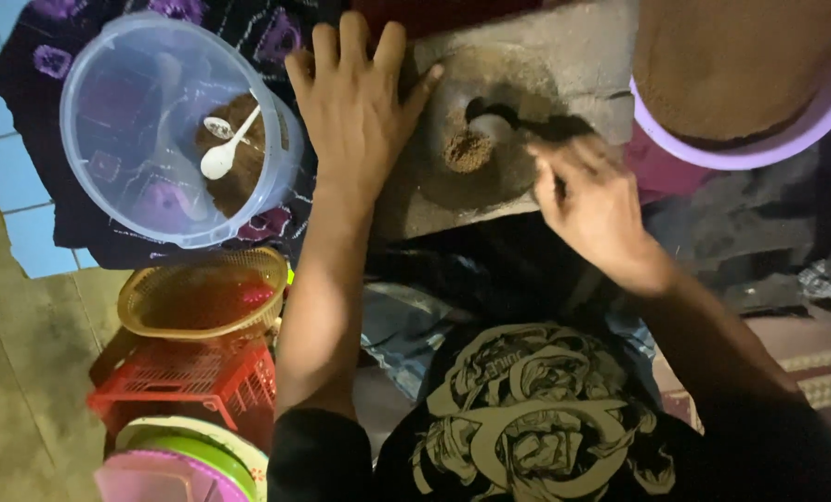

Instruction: The person scoops a brown powder from a plastic container and places it onto a stone grinding slab. They use a spoon to press and rub the powder against the stone surface, then transfer the ground material into a purple bowl. This process is repeated multiple times.

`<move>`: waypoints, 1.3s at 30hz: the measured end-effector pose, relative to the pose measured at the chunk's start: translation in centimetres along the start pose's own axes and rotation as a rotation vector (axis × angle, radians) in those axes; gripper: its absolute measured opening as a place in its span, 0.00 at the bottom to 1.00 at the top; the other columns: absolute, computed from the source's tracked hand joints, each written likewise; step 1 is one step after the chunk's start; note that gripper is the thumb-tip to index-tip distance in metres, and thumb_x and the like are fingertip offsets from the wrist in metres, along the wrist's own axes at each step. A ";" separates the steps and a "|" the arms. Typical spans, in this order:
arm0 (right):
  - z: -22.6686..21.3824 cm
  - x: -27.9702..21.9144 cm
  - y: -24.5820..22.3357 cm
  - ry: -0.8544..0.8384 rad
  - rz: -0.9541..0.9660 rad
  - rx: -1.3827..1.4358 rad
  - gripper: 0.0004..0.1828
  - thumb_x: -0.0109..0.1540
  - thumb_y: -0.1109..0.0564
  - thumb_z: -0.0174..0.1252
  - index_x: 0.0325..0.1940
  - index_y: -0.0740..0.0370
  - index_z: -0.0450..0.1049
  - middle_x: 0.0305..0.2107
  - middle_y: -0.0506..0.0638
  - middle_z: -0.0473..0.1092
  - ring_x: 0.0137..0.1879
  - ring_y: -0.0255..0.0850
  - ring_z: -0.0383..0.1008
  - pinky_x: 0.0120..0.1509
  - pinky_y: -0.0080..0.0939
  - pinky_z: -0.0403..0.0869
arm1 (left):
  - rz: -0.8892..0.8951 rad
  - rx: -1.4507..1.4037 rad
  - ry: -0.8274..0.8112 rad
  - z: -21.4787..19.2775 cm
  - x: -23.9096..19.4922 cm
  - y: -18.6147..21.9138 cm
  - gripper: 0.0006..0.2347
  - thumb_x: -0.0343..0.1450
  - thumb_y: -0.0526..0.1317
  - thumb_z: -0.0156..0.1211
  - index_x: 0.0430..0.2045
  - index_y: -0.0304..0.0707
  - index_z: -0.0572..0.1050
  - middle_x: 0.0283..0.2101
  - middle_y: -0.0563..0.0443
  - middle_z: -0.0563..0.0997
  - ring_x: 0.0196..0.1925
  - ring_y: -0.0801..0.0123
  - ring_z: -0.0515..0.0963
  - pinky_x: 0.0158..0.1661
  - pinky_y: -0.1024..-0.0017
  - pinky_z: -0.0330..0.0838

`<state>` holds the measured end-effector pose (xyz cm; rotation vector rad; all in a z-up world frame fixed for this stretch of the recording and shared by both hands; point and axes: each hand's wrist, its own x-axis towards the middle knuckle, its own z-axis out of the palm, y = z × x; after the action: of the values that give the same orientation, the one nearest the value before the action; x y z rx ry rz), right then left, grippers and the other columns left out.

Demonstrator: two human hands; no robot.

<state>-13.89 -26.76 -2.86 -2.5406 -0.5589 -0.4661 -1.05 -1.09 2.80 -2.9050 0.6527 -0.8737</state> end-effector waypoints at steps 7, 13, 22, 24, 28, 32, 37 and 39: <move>-2.2 1.0 -1.8 -0.366 0.249 -0.334 0.20 0.71 0.61 0.48 0.68 0.60 0.72 0.42 0.55 0.79 0.23 0.38 0.78 0.17 0.40 0.75 | 0.014 0.036 0.039 -0.2 -0.2 0.1 0.24 0.71 0.68 0.67 0.37 0.52 0.69 0.39 0.52 0.68 0.39 0.59 0.68 0.38 0.61 0.61; -1.5 1.5 -3.3 -0.272 0.108 -0.718 0.16 0.65 0.61 0.55 0.57 0.55 0.77 0.23 0.44 0.69 0.24 0.36 0.69 0.18 0.36 0.67 | 0.002 0.005 0.115 -0.3 -0.3 0.3 0.22 0.79 0.67 0.42 0.35 0.49 0.68 0.37 0.51 0.66 0.37 0.59 0.65 0.38 0.62 0.60; -2.3 0.6 -3.2 -0.538 0.382 -0.112 0.24 0.67 0.64 0.44 0.64 0.56 0.75 0.11 0.44 0.67 0.11 0.32 0.63 0.15 0.36 0.72 | 0.009 0.059 0.100 -0.5 -0.3 0.5 0.21 0.79 0.67 0.43 0.38 0.51 0.65 0.38 0.52 0.65 0.37 0.61 0.65 0.38 0.64 0.62; -2.3 0.4 -3.3 -0.448 0.381 0.089 0.22 0.65 0.70 0.48 0.61 0.62 0.78 0.18 0.47 0.74 0.13 0.30 0.65 0.16 0.33 0.72 | 0.006 0.076 0.092 -0.4 -0.3 0.5 0.22 0.79 0.67 0.44 0.36 0.50 0.64 0.37 0.52 0.65 0.37 0.61 0.64 0.38 0.64 0.61; -1.7 -0.7 -3.2 -0.411 0.399 0.179 0.19 0.67 0.68 0.49 0.59 0.61 0.79 0.12 0.44 0.69 0.10 0.30 0.59 0.13 0.33 0.67 | 0.013 0.098 0.098 -0.4 -0.4 0.4 0.23 0.79 0.68 0.49 0.37 0.50 0.62 0.37 0.52 0.64 0.37 0.62 0.64 0.38 0.64 0.62; -1.6 -0.7 -4.0 -0.319 0.407 0.270 0.18 0.68 0.67 0.48 0.57 0.63 0.80 0.08 0.41 0.62 0.11 0.29 0.48 0.14 0.34 0.52 | 0.016 0.071 0.122 -0.2 -0.3 0.4 0.22 0.78 0.67 0.52 0.38 0.49 0.61 0.38 0.51 0.64 0.37 0.61 0.63 0.38 0.64 0.62; -0.9 -1.1 -3.8 -0.299 0.547 0.410 0.18 0.69 0.64 0.46 0.55 0.64 0.80 0.08 0.40 0.53 0.13 0.28 0.41 0.18 0.33 0.46 | 0.014 0.052 0.083 0.0 -0.3 0.3 0.22 0.78 0.67 0.51 0.37 0.49 0.63 0.38 0.51 0.66 0.37 0.59 0.65 0.38 0.63 0.62; -0.9 -1.2 -4.0 -0.264 0.526 0.428 0.18 0.69 0.64 0.46 0.55 0.64 0.80 0.09 0.40 0.52 0.15 0.29 0.41 0.20 0.34 0.46 | 0.014 0.042 0.083 0.0 -0.3 0.4 0.21 0.78 0.66 0.51 0.37 0.49 0.63 0.38 0.50 0.65 0.37 0.59 0.64 0.38 0.63 0.61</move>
<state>-16.93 -24.42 -1.10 -2.2171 -0.0485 0.1658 -1.38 -1.31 2.59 -2.8368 0.6516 -0.9987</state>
